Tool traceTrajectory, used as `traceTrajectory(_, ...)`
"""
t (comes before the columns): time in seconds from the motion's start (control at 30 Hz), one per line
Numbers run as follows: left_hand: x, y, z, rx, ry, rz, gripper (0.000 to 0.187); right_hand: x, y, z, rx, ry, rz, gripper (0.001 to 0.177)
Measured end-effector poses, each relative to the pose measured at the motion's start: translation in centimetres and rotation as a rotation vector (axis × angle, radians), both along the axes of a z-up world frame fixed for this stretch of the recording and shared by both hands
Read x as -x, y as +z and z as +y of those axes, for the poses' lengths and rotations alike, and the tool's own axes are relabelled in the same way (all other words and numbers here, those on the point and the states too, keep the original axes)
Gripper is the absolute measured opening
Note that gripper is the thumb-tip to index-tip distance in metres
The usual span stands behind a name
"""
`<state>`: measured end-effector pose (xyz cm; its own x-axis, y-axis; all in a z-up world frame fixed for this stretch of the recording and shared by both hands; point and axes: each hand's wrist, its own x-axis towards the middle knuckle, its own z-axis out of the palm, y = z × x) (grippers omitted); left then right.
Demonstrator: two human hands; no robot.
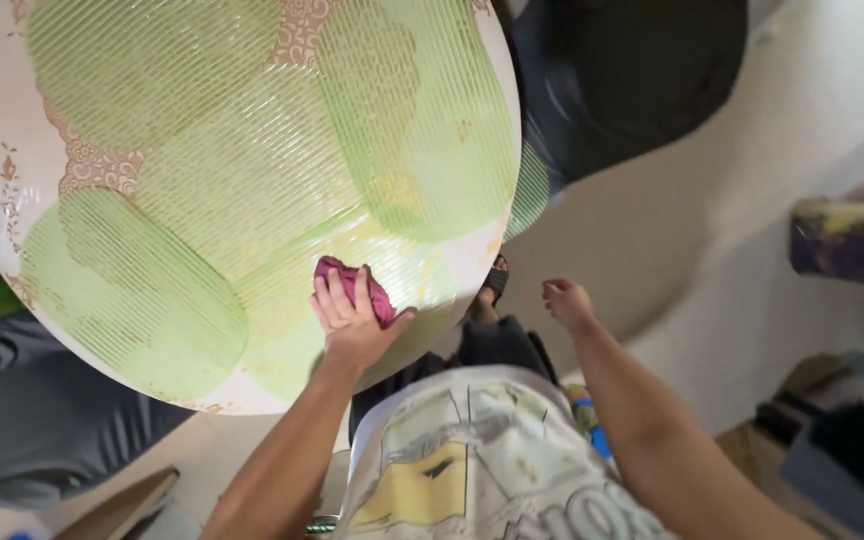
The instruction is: The recorder is cleaning green place mats on a round table using a cloth.
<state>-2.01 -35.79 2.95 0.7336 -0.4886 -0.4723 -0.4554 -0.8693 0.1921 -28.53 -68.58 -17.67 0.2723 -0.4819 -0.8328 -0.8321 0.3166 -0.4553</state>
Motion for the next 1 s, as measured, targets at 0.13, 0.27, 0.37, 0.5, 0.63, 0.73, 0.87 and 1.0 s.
traceTrajectory(0.13,0.1,1.2,-2.3,-0.175,0.082,0.061,0.128,-3.9,-6.7,-3.8,-0.026,0.128,0.001,0.035)
traceTrajectory(0.27,-0.4,1.2,-3.4,-0.358,0.123,0.137,0.13,-8.4,-11.7,-6.1,0.047,0.026,0.12,0.045)
traceTrajectory(0.37,-0.1,0.1,-2.9,-0.407,0.117,0.125,0.133,-10.9,-14.8,-6.5,0.016,-0.273,0.164,0.057)
traceTrajectory(0.5,0.3,-0.6,-2.1,-0.369,0.09,0.051,0.14,-13.0,-18.0,-4.9,-0.073,-0.454,-0.05,0.054)
traceTrajectory(0.63,0.7,-1.3,-1.6,-0.316,0.102,0.002,0.139,-12.7,-20.9,-2.4,0.029,-0.449,-0.006,0.05)
traceTrajectory(0.73,0.9,-1.3,-0.9,-0.257,0.091,-0.058,0.137,-12.3,-17.8,-2.1,-0.133,-0.688,-0.37,0.049)
traceTrajectory(0.87,0.0,-0.1,-2.7,-0.332,0.128,0.053,0.135,-10.9,-7.9,-5.1,-0.153,-0.59,-0.51,0.05)
traceTrajectory(1.0,-1.0,2.0,-4.0,-0.443,0.187,0.228,0.131,-8.7,0.0,-8.0,0.0,-0.45,-0.531,0.041)
